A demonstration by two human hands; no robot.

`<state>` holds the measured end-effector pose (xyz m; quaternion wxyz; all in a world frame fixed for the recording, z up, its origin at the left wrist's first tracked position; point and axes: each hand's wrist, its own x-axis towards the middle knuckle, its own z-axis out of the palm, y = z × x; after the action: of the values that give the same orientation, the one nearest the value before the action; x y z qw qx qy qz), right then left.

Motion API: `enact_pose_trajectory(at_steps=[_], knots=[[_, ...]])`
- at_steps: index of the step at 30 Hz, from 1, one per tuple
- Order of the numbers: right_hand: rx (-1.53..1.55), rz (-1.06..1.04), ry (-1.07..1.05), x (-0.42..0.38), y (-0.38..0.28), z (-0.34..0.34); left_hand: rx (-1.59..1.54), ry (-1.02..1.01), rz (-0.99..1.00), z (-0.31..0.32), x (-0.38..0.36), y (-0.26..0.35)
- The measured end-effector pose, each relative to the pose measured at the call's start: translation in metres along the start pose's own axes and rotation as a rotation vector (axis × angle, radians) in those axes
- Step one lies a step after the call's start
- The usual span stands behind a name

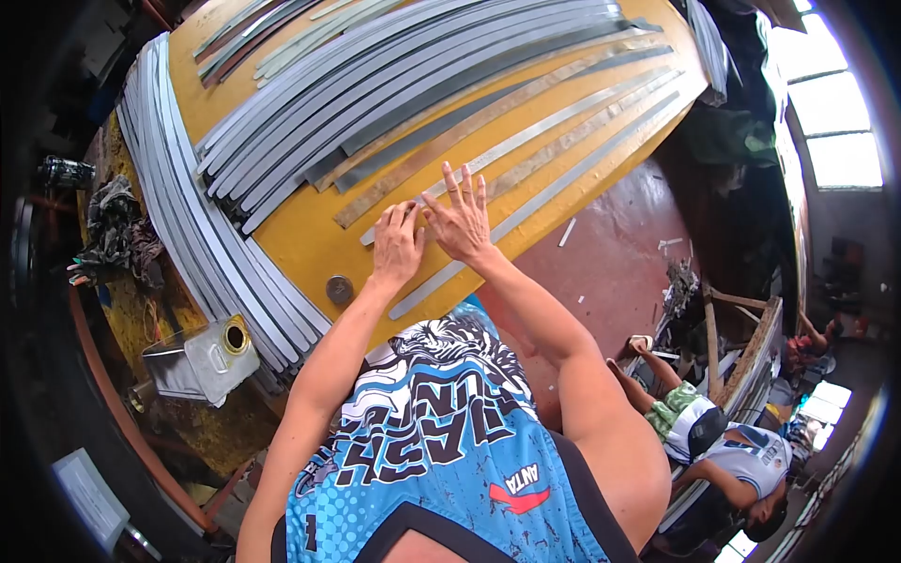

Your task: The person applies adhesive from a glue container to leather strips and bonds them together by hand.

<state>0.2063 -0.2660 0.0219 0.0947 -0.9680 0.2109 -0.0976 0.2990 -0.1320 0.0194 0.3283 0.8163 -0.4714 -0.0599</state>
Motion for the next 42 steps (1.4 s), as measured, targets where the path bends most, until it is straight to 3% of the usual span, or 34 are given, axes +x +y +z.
enact_pose_trajectory(at_steps=[3, 6, 14, 17, 20, 25, 31, 34, 36, 38, 39, 40, 41, 42], knots=[[-0.001, 0.058, 0.152, 0.008, 0.017, -0.007, 0.007, 0.011, 0.005, -0.001, 0.0, 0.0], [-0.099, 0.179, 0.088, 0.01, 0.035, -0.006, 0.006, 0.016, 0.003, 0.002, 0.0, 0.0], [0.008, -0.006, 0.018, -0.003, 0.012, -0.005, 0.005, 0.015, 0.007, 0.001, 0.001, 0.0], [-0.023, 0.134, 0.155, -0.006, 0.031, 0.002, -0.004, 0.024, 0.008, 0.002, 0.0, -0.001], [-0.082, 0.132, 0.132, -0.01, 0.027, 0.006, 0.001, 0.027, 0.022, 0.003, 0.0, -0.002], [0.105, 0.092, 0.086, -0.015, 0.004, 0.003, 0.021, 0.019, 0.031, 0.002, 0.002, -0.003], [0.157, 0.182, 0.304, -0.006, 0.023, 0.001, -0.328, 0.132, -0.057, -0.008, 0.0, -0.011], [0.377, 0.073, 0.387, 0.008, -0.008, -0.018, -0.46, 0.265, -0.128, -0.026, -0.01, -0.011], [0.553, 0.004, 0.265, 0.018, -0.057, -0.035, -0.455, 0.311, -0.233, -0.043, -0.037, -0.011], [0.746, -0.215, 0.027, 0.024, -0.111, -0.045, -0.427, 0.317, -0.292, -0.055, -0.07, -0.013], [0.737, -0.351, -0.156, 0.025, -0.14, -0.049, -0.442, 0.29, -0.315, -0.057, -0.087, -0.009], [0.661, -0.563, -0.176, 0.023, -0.169, -0.044, -0.547, 0.366, -0.241, -0.052, -0.105, -0.005], [0.544, -0.707, -0.327, 0.025, -0.201, -0.046, -0.358, 0.354, -0.228, -0.033, -0.126, -0.012], [0.475, -0.865, -0.28, 0.023, -0.224, -0.033, -0.172, 0.337, -0.214, -0.019, -0.139, -0.019]])
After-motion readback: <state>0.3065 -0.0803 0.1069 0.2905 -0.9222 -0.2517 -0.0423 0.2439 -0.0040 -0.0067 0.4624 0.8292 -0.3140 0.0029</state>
